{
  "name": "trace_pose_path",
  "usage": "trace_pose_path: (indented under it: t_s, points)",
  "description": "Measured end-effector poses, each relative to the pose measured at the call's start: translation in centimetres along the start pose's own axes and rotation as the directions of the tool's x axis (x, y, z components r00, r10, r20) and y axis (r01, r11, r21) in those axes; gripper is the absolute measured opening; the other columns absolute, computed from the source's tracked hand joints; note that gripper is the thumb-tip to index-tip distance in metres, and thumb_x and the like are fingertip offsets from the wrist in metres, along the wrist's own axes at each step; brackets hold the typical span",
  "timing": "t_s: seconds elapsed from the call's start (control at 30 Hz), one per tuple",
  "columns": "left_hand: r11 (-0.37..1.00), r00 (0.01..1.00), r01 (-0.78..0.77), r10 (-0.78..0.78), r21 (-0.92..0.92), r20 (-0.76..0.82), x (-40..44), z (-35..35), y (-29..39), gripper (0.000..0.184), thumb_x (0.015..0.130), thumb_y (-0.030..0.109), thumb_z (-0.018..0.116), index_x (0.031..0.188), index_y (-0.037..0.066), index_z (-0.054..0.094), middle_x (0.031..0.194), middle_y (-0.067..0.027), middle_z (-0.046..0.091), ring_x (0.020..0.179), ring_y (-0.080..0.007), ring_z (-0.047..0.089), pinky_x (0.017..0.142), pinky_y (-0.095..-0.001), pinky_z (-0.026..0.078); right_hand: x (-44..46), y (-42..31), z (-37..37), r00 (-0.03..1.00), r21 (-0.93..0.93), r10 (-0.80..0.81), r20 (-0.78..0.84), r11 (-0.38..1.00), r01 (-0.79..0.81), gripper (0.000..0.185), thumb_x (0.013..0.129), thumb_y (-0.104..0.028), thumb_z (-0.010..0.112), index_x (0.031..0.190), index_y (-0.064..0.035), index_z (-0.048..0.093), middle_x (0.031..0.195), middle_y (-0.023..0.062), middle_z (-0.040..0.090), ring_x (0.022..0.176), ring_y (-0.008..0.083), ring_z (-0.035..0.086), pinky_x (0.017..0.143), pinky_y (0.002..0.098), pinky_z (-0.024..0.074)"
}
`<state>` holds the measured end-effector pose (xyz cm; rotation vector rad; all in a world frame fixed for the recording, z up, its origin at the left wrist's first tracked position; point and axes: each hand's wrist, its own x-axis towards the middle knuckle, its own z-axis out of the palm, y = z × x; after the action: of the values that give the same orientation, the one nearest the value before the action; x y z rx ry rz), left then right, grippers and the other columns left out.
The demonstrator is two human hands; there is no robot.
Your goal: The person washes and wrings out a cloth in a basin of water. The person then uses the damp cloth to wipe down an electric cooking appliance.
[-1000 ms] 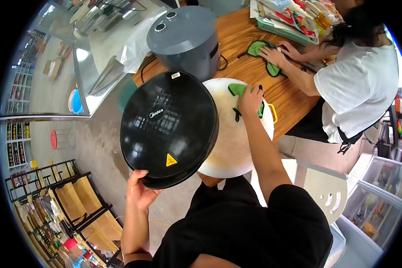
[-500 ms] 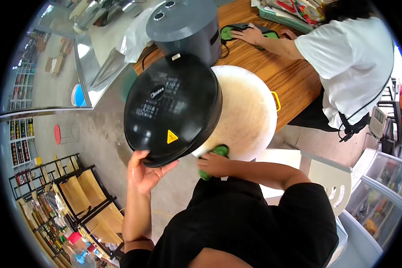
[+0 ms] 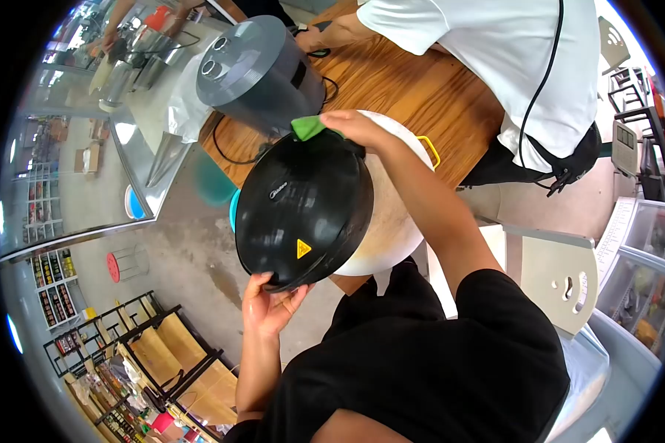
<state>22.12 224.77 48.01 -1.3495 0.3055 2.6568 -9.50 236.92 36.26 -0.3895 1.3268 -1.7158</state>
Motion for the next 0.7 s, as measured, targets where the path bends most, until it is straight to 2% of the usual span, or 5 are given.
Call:
trace_pose_path:
  t_s: [0.23,0.3,0.37,0.6,0.7]
  points:
    - [0.999,0.995,-0.008,0.013,-0.044,0.103,0.4,2.5,-0.4,0.059,0.074,0.02,0.057,0.125,-0.004,0.038,0.124,-0.0257,0.042,0.113,-0.0468,0.04,0.089,-0.0399,0.048,-5.4,-1.6,1.3,0.934,-0.252,-0.312,-0.172,0.931,0.265,0.034,0.091,-0.027,0.048,0.104,0.0017,0.06,0.092,0.0077,0.063,0.085,0.0144,0.058,0.078,0.0279,0.0439]
    - [0.995,0.992,0.015,-0.001,-0.104,0.13,0.5,3.3,-0.5,0.06,0.074,0.021,0.057,0.125,-0.004,0.037,0.124,-0.026,0.042,0.112,-0.0469,0.04,0.088,-0.0393,0.049,-7.9,-2.3,2.7,0.841,-0.5,-0.444,-0.309,0.828,0.253,0.031,0.09,-0.026,0.048,0.101,0.0006,0.061,0.092,0.0115,0.064,0.082,0.0214,0.06,0.077,0.0304,0.0447]
    - [0.992,0.988,0.034,-0.016,-0.117,0.153,0.7,3.3,-0.4,0.061,0.074,0.021,0.058,0.126,-0.003,0.036,0.123,-0.0258,0.042,0.113,-0.0451,0.04,0.091,-0.0407,0.047,-10.2,-2.8,4.8,0.699,-0.775,-0.675,-0.238,0.565,0.283,0.028,0.087,-0.023,0.051,0.104,-0.0025,0.061,0.105,0.0136,0.06,0.095,0.0298,0.053,0.085,0.038,0.0395]
    - [0.997,0.995,-0.069,0.067,0.028,0.069,0.8,4.6,-1.5,0.061,0.071,0.023,0.059,0.122,-0.003,0.039,0.122,-0.0252,0.044,0.113,-0.0401,0.042,0.101,-0.0524,0.033,-17.6,-1.5,13.4,0.565,-0.894,-0.789,-0.242,0.408,0.187,0.053,0.072,-0.004,0.063,0.12,0.0025,0.043,0.119,0.0223,0.038,0.097,0.0388,0.042,0.087,0.0448,0.0361]
    - [0.999,0.997,-0.009,0.005,0.041,0.079,0.8,4.4,-1.3,0.058,0.071,0.023,0.058,0.12,-0.003,0.042,0.119,-0.0217,0.047,0.113,-0.0363,0.044,0.098,-0.0521,0.035,-19.3,1.0,14.8,0.558,-0.881,-0.807,-0.194,0.394,0.263,0.047,0.07,-0.005,0.062,0.114,0.0031,0.047,0.113,0.0204,0.044,0.093,0.0391,0.044,0.086,0.0438,0.037]
